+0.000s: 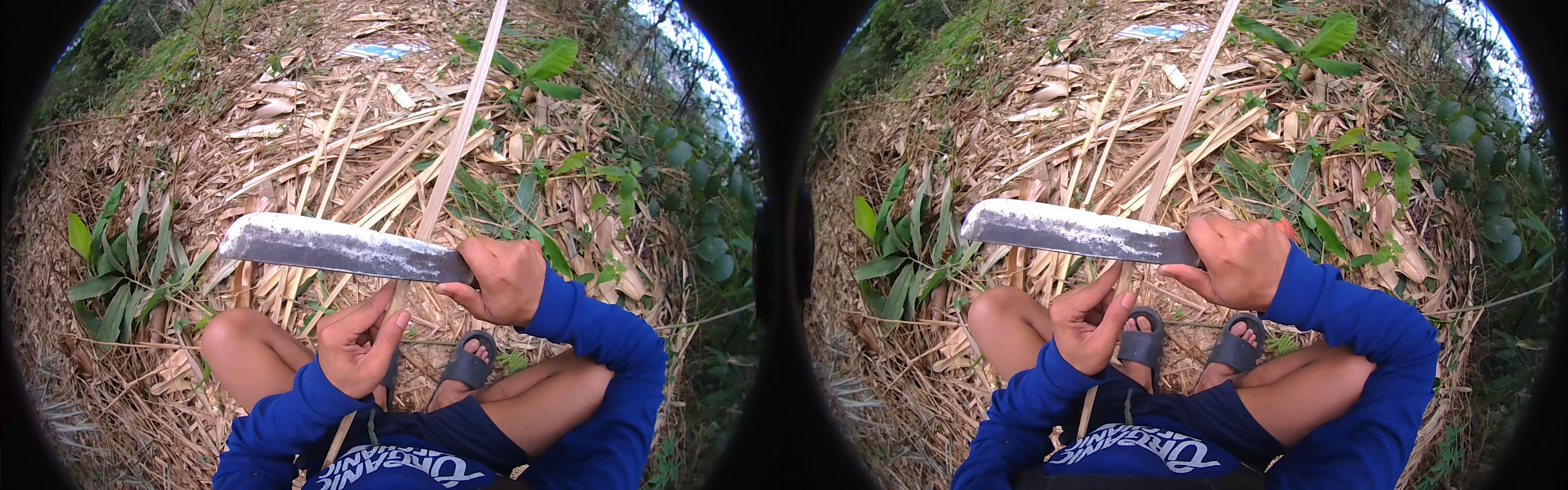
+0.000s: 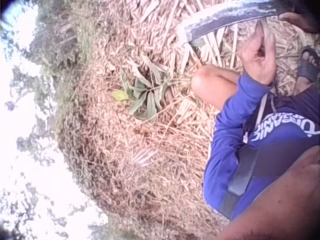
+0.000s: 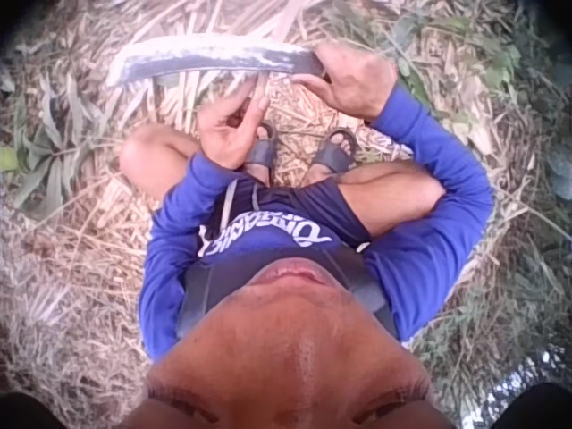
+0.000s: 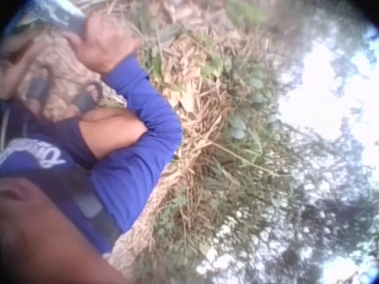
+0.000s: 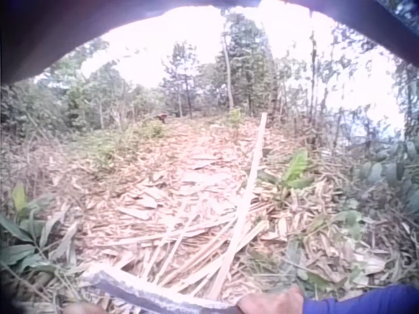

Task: The person sits on the ground and uses a machete to split long bamboo stalks into thin strips. They repeatedly hold the stalks and shave or split them, accumulating a pile of bamboo strips on the ground.

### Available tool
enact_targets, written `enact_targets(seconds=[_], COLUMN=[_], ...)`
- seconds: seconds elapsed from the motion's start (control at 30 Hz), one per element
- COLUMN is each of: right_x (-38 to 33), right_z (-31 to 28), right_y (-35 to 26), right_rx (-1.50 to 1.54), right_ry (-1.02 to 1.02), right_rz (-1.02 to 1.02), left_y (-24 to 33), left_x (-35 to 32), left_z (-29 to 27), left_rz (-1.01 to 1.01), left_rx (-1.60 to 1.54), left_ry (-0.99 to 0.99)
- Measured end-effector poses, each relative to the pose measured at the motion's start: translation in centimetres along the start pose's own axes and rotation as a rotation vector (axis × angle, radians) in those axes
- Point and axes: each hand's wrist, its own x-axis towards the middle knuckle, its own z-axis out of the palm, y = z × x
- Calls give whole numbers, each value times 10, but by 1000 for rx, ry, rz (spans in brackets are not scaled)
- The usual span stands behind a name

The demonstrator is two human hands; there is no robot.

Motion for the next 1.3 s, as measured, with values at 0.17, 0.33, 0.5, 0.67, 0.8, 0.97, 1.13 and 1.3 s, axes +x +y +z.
enact_targets(seconds=[0.17, 0.33, 0.5, 0.67, 0.8, 0.97, 1.13, 1.3], right_x=[-2, -2, -3, -8, -10, -9, -4, -5], right_z=[-6, -15, -32, -33, -31, -28, -29, -30], right_y=[17, 30, 45, 53, 61, 69, 82, 108], right_rx=[-13, -82, 7, -8, 20, -14, 29, 11], right_ry=[50, 149, 227, 236, 210, 184, 193, 215], right_rz=[117, 150, 213, 216, 227, 243, 259, 365], left_y=[6, 10, 18, 14, -7, -12, -15, -22], left_x=[-4, 11, 0, -24, -51, -76, -100, -131], left_z=[-12, -22, -26, -33, -43, -64, -85, -103], left_rz=[119, 201, 194, 189, 220, 147, 84, 25], left_rx=[125, 201, 213, 193, 189, 205, 245, 241], left_ry=[-68, -145, -208, -192, -146, -185, -197, -204])
